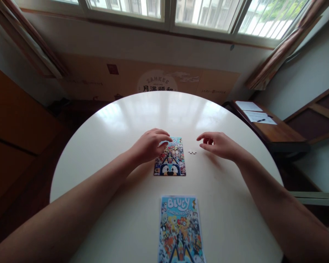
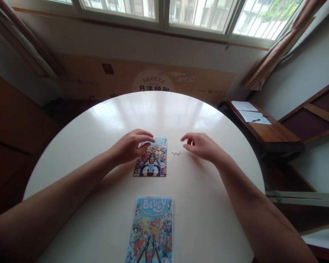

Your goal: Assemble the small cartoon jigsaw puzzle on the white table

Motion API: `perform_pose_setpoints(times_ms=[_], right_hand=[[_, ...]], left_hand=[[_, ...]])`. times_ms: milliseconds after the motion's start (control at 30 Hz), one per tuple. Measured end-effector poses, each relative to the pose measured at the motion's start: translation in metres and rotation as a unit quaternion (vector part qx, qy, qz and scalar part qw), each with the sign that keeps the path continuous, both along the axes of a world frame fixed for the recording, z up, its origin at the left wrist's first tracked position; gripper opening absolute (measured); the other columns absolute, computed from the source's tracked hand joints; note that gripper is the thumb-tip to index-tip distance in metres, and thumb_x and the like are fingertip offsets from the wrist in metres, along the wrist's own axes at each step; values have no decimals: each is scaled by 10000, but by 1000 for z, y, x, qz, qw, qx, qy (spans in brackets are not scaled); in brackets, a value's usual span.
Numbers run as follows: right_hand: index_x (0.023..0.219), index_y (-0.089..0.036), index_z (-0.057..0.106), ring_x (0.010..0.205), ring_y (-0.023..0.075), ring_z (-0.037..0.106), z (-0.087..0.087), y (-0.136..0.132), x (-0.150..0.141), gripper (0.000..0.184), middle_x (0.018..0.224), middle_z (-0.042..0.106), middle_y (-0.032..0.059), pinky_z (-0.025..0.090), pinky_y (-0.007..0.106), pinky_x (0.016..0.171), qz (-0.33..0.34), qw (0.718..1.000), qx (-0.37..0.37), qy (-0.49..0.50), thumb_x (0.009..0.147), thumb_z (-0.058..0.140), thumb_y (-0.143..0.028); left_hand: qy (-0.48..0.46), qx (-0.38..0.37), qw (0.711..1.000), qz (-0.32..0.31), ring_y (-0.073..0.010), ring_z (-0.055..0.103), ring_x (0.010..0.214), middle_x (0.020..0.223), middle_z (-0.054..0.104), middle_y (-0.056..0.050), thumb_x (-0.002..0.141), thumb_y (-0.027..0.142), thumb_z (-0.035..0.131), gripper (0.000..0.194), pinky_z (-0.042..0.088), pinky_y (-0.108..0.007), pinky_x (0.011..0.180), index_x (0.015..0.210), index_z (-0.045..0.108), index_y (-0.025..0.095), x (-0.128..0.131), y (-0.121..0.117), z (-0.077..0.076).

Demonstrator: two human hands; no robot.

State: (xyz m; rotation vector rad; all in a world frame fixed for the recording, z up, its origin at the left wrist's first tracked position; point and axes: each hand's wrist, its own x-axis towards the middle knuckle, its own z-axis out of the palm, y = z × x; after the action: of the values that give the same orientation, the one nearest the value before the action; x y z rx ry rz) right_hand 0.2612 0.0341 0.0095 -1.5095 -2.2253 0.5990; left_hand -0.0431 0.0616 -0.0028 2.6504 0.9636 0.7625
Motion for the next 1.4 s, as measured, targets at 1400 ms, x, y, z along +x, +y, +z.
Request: perform_pose_setpoints(times_ms=[1400], right_hand=[[848,-259,770,773,169,635,21,-28,-32,168,868,732,11,445,292,689,115,984,-28,-135,787,649,-160]], left_hand=[[10,-36,999,-17,-225,659,1025,1107,731,-72,853,133,604,232,543,-398,913,984,773,223,-2,2,-5]])
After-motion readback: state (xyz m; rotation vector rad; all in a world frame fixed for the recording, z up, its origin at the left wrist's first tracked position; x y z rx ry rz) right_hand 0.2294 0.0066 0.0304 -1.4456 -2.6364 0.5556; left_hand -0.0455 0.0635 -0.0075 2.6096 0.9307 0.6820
